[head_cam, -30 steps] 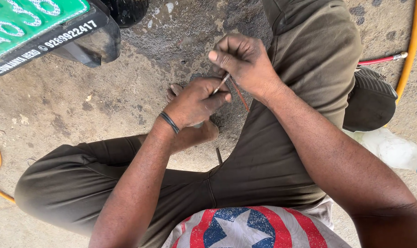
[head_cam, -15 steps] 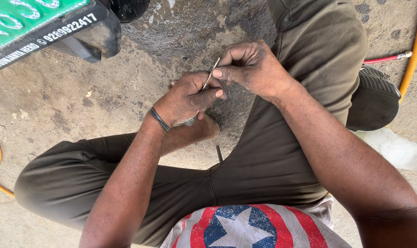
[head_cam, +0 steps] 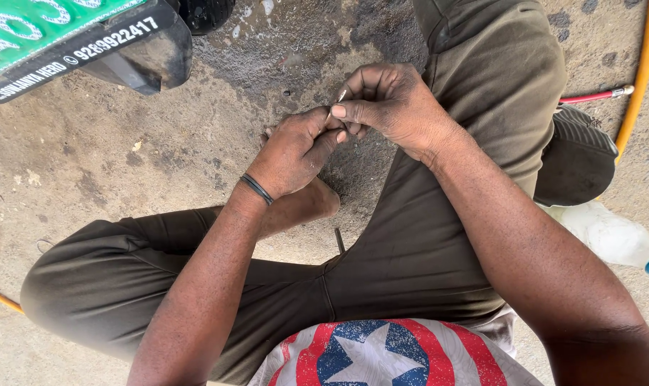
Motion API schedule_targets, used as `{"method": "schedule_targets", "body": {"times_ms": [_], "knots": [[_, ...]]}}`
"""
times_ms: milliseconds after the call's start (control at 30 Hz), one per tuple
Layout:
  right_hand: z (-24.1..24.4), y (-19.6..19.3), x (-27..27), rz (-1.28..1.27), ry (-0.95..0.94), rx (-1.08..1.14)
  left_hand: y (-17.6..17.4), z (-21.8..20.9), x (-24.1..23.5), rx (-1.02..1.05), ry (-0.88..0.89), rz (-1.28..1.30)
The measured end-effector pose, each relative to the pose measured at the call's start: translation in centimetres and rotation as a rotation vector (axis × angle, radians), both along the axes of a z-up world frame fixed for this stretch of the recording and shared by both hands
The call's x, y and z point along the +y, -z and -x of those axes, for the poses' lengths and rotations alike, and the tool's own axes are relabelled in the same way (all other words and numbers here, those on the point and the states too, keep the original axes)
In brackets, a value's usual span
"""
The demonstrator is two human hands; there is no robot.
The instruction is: The person sits on the ground and uses a screwdriver to insert a rubber patch into a puncture on a motorcycle tire. They apply liquid from a bottle to the tire and patch, then use pliers to pull the patch into the hole.
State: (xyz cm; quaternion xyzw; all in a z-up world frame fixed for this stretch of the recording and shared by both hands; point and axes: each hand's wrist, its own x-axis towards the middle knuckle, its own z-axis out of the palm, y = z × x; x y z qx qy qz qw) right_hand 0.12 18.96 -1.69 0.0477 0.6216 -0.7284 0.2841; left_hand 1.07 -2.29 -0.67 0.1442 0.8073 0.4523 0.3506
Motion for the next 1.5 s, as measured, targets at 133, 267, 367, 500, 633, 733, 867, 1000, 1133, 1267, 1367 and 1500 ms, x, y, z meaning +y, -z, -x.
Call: {"method": "schedule_targets", "body": {"times_ms": [133, 267, 367, 500, 633, 733, 867, 1000, 1133, 1267, 1367, 1500], "knots": [[-0.2, 0.7, 0.0, 0.026, -0.034, 0.091, -0.4, 0.0, 0.1, 0.045, 0.099, 0.081], [-0.3, 2.0, -0.1, 0.053, -0.019, 0.183, -0.6, 0.0, 0.9, -0.023, 0.131, 0.023], [-0.4, 1.8, 0.1, 0.124, -0.007, 0.241, -1.3, 0.3, 1.2, -0.28, 0.058, 0.026], [-0.3, 0.7, 0.2, 0.089, -0.072, 0.131, -2.1, 1.0, 0.5, -0.34, 0.031, -0.03], [-0.5, 0.5, -0.2, 0.021, -0.066, 0.172, -3.0, 1.5, 0.4, -0.352, 0.077, 0.104], [-0.6, 0.8, -0.3, 0.059, -0.047, 0.195, -3.5, 2.0, 0.6, -0.338, 0.141, 0.18], [-1.1, 1.4, -0.4, 0.023, 0.009, 0.145, -2.8, 2.4, 0.5, -0.341, 0.198, 0.211], [-1.2, 2.6, -0.7, -0.003, 0.085, 0.307, 0.2, 1.8, -0.1, -0.331, 0.272, 0.232], [-0.1, 2.5, -0.9, 0.051, 0.118, 0.278, 3.7, -1.6, 1.6, 0.058, 0.451, -0.002], [0.3, 0.5, -0.5, 0.045, 0.17, 0.065, 2.4, -0.5, 2.0, -0.204, 0.152, 0.005], [0.2, -0.4, -0.2, 0.034, 0.208, 0.05, 0.3, 0.5, 1.5, -0.318, -0.1, -0.027], [-0.7, -0.1, -0.2, -0.009, 0.086, 0.178, -0.6, 0.6, 1.1, -0.342, -0.156, -0.038]]}}
